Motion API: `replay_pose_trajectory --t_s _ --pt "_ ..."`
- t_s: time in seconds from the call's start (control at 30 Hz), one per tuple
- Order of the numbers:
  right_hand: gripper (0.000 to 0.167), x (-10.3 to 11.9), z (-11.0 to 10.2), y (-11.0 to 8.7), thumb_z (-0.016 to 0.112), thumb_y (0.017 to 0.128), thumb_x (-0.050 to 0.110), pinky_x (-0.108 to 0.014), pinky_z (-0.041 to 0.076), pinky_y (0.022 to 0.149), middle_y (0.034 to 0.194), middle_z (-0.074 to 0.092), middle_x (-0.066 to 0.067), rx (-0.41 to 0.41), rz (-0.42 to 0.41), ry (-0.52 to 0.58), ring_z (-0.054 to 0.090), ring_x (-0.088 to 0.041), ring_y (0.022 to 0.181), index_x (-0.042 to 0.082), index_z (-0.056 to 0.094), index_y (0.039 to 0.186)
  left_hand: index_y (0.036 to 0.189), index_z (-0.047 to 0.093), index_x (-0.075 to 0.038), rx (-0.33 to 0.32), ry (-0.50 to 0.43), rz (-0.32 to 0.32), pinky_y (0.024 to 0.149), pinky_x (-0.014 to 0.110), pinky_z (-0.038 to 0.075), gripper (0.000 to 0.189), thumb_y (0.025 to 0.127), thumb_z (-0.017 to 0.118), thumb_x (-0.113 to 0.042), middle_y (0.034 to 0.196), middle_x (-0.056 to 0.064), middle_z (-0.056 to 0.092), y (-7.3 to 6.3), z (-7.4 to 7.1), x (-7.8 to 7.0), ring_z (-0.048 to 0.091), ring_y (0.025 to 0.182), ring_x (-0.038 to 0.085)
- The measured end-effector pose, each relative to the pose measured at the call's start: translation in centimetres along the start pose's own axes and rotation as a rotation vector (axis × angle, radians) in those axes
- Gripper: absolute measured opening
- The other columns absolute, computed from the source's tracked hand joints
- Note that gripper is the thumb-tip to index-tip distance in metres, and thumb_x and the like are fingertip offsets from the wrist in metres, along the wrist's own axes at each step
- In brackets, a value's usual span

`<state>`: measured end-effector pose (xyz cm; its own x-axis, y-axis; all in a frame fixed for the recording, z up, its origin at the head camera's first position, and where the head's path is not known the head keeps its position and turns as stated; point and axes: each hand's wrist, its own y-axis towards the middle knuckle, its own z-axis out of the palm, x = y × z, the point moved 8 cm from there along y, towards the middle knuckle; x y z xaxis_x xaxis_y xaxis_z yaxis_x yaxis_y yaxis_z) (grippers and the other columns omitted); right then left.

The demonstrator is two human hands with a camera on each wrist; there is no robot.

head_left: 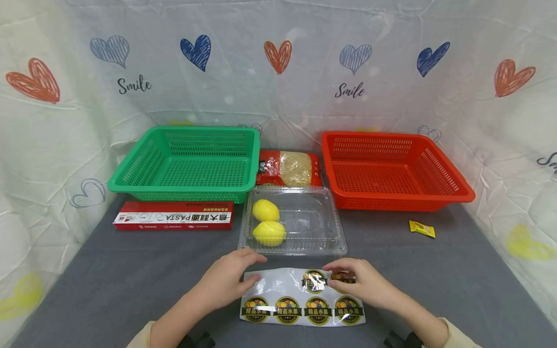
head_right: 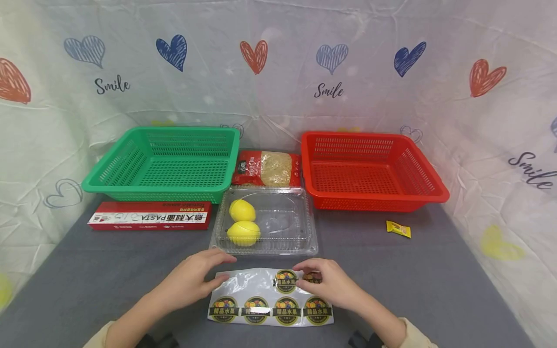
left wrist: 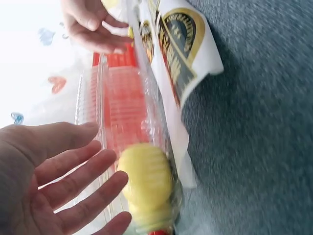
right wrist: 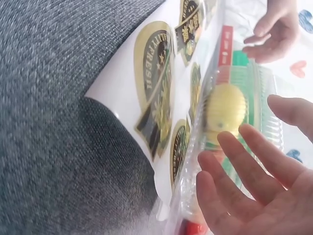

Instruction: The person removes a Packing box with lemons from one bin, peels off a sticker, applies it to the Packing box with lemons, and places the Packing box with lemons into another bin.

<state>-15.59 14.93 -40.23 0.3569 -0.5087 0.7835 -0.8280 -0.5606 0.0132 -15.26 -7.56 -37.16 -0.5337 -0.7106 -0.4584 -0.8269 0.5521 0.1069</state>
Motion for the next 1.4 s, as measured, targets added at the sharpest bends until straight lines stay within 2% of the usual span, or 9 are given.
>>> replay_pose_trajectory --t_s 0.17,0.43,0.63,0.77,0.9,1.07,1.2,1.4 --pt "0.036 0.3 0.4 0.4 0.064 0.086 0.030 -0.036 0.050 0.080 0.108 0.064 -0.005 0.014 -0.011 -0.060 0.060 -0.019 0.098 0.005 0.063 0.112 0.112 0.063 -0.009 0.103 0.072 0.060 0.077 0.035 0.050 0.037 0.078 0.073 -0.021 0.106 0.000 0.060 0.7 1.5 -1.0 0.057 0.099 0.017" --pt "0.043 0.5 0.9 1.0 0.066 0.084 0.028 -0.037 0.048 0.084 0.116 0.061 -0.005 0.021 -0.007 -0.166 0.055 -0.022 0.107 0.004 0.060 0.118 0.117 0.061 -0.013 0.224 0.177 0.137 0.073 0.030 0.049 0.052 0.071 0.078 -0.033 0.108 -0.001 0.057 2.2 3.5 -2.5 0.054 0.098 0.015" --pt "0.046 0.3 1.2 1.5 0.067 0.083 0.031 -0.040 0.046 0.087 0.117 0.060 -0.005 0.045 -0.001 -0.212 0.054 -0.023 0.109 0.004 0.058 0.120 0.120 0.059 -0.013 0.258 0.234 0.179 0.074 0.030 0.048 0.062 0.069 0.078 -0.041 0.111 -0.002 0.055 2.9 4.4 -3.4 0.053 0.100 0.014" --pt "0.048 0.1 1.4 1.6 0.068 0.082 0.029 -0.043 0.044 0.088 0.118 0.059 -0.007 0.062 0.003 -0.249 0.053 -0.024 0.109 0.003 0.057 0.121 0.124 0.057 -0.014 0.307 0.274 0.186 0.075 0.030 0.048 0.067 0.068 0.077 -0.045 0.115 -0.002 0.054 3.4 5.1 -4.0 0.052 0.102 0.014" --pt "0.049 -0.2 1.7 1.6 0.069 0.082 0.027 -0.047 0.042 0.089 0.119 0.058 -0.009 0.079 0.023 -0.279 0.052 -0.028 0.111 0.001 0.056 0.122 0.124 0.057 -0.015 0.351 0.296 0.189 0.077 0.031 0.049 0.068 0.066 0.078 -0.044 0.119 -0.003 0.053 3.7 6.0 -4.4 0.052 0.104 0.015" --pt "0.051 -0.2 1.9 1.6 0.069 0.082 0.027 -0.049 0.040 0.091 0.120 0.056 -0.011 0.093 0.041 -0.318 0.049 -0.031 0.113 0.000 0.056 0.123 0.120 0.059 -0.013 0.382 0.304 0.210 0.077 0.025 0.049 0.064 0.066 0.080 -0.040 0.117 -0.001 0.053 3.9 7.0 -4.6 0.053 0.101 0.015" --pt "0.052 -0.1 1.9 1.8 0.070 0.080 0.027 -0.050 0.041 0.089 0.118 0.056 -0.013 0.101 0.044 -0.346 0.049 -0.032 0.110 -0.001 0.056 0.122 0.117 0.060 -0.012 0.391 0.309 0.209 0.079 0.022 0.047 0.061 0.066 0.080 -0.038 0.116 0.000 0.054 3.9 7.3 -4.7 0.053 0.100 0.015" --pt "0.049 -0.2 2.0 1.9 0.071 0.077 0.028 -0.051 0.042 0.079 0.110 0.055 -0.007 0.088 0.057 -0.403 0.050 -0.028 0.100 0.003 0.060 0.118 0.117 0.060 -0.011 0.392 0.326 0.202 0.082 0.022 0.046 0.060 0.066 0.080 -0.037 0.117 0.001 0.054 3.8 7.4 -4.8 0.053 0.101 0.016"
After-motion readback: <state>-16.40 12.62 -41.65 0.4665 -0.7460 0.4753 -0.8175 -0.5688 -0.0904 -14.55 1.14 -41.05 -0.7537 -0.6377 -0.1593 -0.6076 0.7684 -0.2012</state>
